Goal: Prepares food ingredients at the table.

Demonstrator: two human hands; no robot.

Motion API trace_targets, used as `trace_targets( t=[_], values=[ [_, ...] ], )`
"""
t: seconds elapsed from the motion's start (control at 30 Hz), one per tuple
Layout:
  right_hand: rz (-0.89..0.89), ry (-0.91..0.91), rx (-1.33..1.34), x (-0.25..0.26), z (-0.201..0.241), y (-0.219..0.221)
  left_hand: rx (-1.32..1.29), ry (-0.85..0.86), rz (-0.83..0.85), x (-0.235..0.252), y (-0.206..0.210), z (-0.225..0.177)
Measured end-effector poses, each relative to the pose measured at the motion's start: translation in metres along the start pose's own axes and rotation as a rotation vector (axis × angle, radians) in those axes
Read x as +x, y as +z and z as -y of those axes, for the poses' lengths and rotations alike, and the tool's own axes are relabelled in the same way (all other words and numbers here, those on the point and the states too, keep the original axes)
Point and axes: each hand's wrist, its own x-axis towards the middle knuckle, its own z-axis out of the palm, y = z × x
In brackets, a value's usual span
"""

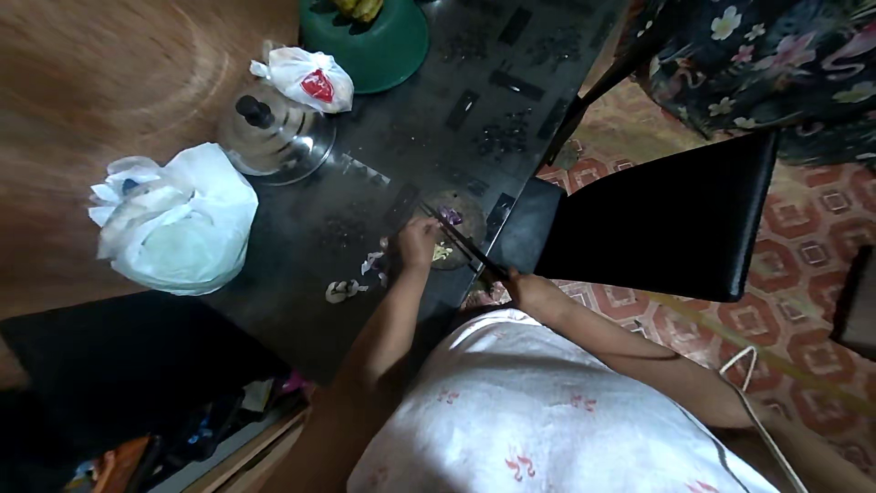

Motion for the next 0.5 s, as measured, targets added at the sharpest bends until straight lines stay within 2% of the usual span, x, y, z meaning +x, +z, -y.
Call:
trace_targets(
  t=[0.27, 0.5],
  values=[
    [0.067, 0.1, -0.027, 0.017, 0.012, 0.004, -0.011, -0.028, 0.032, 0.0, -0.002, -0.002],
    [-0.013, 0.003, -0.015, 0.005, 0.002, -0.004, 0.016, -0.043, 0.052, 0.0, -0.005, -0.003]
  ],
)
